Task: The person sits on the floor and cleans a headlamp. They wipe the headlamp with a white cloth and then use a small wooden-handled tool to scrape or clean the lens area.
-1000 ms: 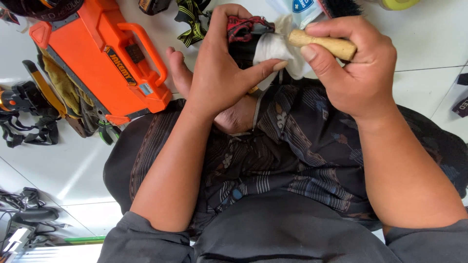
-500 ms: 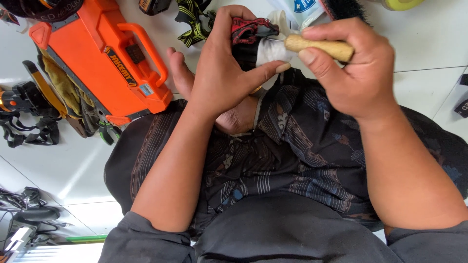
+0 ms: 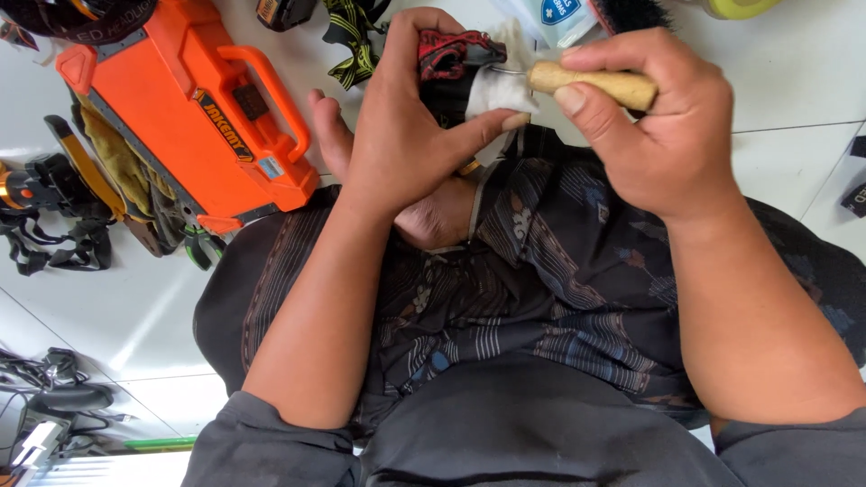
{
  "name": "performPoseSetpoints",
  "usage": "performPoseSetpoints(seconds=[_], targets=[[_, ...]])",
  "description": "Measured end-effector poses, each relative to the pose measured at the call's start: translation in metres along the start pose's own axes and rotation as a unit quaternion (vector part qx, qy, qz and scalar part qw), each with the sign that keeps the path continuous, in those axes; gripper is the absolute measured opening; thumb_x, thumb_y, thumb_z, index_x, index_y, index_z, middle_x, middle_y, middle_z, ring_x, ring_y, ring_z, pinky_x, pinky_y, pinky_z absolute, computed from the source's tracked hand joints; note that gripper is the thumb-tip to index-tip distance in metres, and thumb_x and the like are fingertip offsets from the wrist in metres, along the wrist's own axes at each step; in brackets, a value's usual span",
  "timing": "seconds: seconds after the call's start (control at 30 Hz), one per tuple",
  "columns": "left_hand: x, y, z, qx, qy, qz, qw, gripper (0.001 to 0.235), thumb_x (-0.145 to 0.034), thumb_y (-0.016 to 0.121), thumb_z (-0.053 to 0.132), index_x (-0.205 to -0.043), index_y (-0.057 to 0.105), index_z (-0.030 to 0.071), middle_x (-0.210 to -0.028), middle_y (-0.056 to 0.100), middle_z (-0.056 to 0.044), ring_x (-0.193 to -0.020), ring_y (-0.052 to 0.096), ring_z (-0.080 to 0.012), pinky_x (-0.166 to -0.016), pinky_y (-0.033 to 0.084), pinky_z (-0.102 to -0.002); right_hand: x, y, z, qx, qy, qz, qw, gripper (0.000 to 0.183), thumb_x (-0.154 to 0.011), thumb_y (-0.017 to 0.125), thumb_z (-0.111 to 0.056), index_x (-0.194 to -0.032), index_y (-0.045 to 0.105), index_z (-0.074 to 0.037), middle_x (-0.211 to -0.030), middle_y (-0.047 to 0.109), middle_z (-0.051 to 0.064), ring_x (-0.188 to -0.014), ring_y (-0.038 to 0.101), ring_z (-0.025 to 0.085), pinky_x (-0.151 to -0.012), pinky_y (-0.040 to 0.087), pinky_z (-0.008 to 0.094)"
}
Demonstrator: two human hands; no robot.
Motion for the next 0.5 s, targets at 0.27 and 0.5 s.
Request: performPoseSetpoints(seconds=[0.27, 0.5], targets=[[-0.001, 0.001, -0.001, 0.011, 0.012, -0.004, 1.0, 0.061, -0.089, 0.093, 0.022, -0.121, 0.041, 0.012, -0.116, 0.063, -0.005, -0.11, 0.068, -0.0186, -0.097, 0.052, -0.031, 0.0, 0.001, 0.002, -0.001, -0.004, -0.002, 1.0, 0.017, -0.116, 0.07, -0.002, -0.127, 0.064, 0.009, -0.127, 0.07, 0.026, -0.117, 0.07, 0.032, -0.1, 0.055, 0.037], [-0.002, -0.004, 0.003, -0.01, 0.022, -0.004, 1.0, 0.059, -0.091, 0.092, 0.025, -0.12, 0.042, 0.013, -0.115, 0.059, -0.004, -0.108, 0.063, -0.0178, -0.095, 0.051, -0.032, 0.001, -0.001, 0.004, 0.009, 0.002, 0.0, 1.0, 0.019, -0.116, 0.071, -0.006, -0.128, 0.066, 0.008, -0.126, 0.07, 0.023, -0.118, 0.068, 0.031, -0.104, 0.053, 0.038]])
Point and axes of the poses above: each hand's wrist, its own x-axis away from the middle knuckle, its own y-axis out of the palm, z = x × y, the point moved 7 cm from there along -x, towards the middle knuckle
